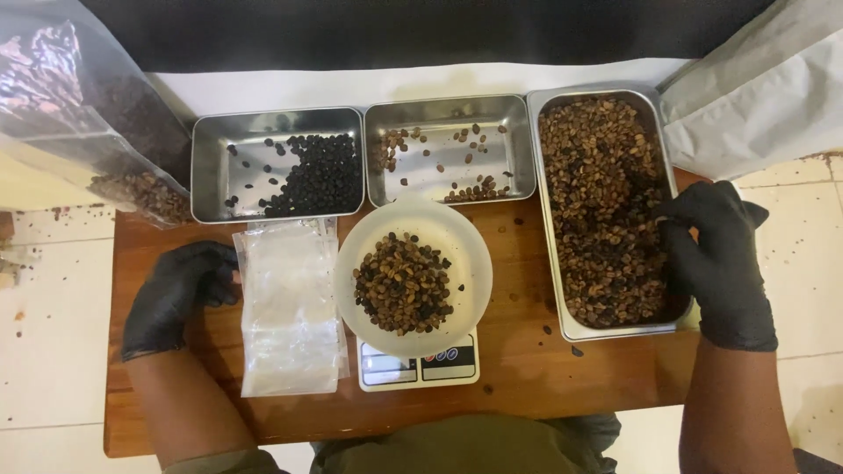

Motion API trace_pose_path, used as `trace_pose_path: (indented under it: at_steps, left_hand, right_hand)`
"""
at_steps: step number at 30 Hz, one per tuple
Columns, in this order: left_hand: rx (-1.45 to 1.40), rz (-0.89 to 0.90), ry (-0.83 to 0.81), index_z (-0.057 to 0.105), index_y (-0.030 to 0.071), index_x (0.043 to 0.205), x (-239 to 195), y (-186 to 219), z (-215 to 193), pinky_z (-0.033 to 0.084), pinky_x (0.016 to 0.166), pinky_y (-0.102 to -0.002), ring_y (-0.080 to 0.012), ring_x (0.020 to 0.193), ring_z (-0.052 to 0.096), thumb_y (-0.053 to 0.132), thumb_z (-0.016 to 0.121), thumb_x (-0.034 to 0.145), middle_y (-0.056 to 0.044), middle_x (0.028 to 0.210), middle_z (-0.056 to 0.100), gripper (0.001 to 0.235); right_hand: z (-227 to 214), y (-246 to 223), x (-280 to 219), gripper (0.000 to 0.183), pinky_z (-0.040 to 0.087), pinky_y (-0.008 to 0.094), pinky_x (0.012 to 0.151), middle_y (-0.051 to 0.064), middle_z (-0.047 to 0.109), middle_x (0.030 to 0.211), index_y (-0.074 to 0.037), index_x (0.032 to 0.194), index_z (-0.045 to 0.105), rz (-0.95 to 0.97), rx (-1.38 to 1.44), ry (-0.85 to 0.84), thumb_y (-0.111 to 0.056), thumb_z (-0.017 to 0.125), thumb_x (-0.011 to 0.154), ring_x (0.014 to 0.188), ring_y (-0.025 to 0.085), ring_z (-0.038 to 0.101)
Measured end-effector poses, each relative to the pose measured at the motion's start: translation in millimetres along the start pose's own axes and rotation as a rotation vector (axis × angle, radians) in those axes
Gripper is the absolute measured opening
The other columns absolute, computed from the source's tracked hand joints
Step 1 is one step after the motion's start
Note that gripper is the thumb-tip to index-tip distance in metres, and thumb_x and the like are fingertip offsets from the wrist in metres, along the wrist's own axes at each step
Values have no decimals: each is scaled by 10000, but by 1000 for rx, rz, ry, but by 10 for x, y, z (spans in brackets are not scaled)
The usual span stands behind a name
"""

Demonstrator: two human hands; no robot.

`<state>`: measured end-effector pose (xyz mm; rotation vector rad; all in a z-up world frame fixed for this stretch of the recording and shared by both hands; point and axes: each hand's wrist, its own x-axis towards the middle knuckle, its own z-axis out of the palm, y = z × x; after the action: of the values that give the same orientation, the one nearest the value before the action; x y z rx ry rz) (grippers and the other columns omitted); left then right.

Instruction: Portioning roasted coffee beans into small plastic bags using a spoon and a digital scale for precise measurement.

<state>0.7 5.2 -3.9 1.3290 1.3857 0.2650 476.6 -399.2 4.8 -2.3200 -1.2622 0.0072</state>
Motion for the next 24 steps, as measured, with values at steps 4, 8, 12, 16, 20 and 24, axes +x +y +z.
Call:
trace_pose_path:
  at_steps: [4, 8, 12, 16, 20, 24]
  left_hand:
    - [-13, 4, -13, 721, -36, 955, -20, 45, 18, 504, 605, -343, -294, 628, 632, 25, 497, 830, -179, 777, 697, 263]
    - [9, -12, 10, 718, -10, 910, -78, 97, 52, 490, 611, -330, -273, 646, 634, 66, 483, 800, -157, 789, 703, 271]
    - [34, -26, 6, 742, -40, 970, -42, 80, 24, 536, 641, -350, -301, 676, 660, 20, 484, 821, -194, 820, 720, 303]
    - [23, -20, 0, 734, -47, 959, -5, 49, 10, 532, 618, -366, -314, 639, 647, 19, 508, 805, -205, 793, 714, 282]
    - [29, -5, -38, 756, -58, 991, -32, 77, -11, 530, 629, -371, -315, 669, 652, 24, 444, 855, -217, 833, 733, 351]
    - [135, 118, -117, 783, -53, 975, 264, -208, -179, 581, 612, -342, -222, 791, 679, -238, 691, 631, -133, 988, 777, 401]
  right_hand:
    - [-100, -391, 105, 192, 271, 472, 1033, 74, 631, 1022, -79, 1021, 724, -55, 142, 44, -27, 605, 879, 1091, 273, 543]
    - [-263, -1397, 370, 147, 378, 432, 704, 130, 605, 784, -9, 870, 736, -319, 192, 49, -3, 608, 801, 747, 289, 563]
    - [57, -1809, 325, 167, 312, 478, 901, 29, 679, 908, -138, 971, 728, -544, 139, 52, -46, 695, 836, 851, 255, 601]
    - [42, -1726, 234, 137, 335, 496, 863, 24, 681, 920, -152, 1053, 762, -621, -185, 181, -117, 702, 935, 826, 288, 598]
    - [-70, -1182, 89, 99, 245, 467, 870, 61, 679, 980, -160, 1058, 756, -282, -195, 224, -78, 712, 1025, 936, 338, 567]
    - [-42, -304, -159, 283, 318, 491, 913, 34, 699, 1096, -262, 1191, 784, -205, -477, 205, -152, 748, 933, 1045, 354, 604]
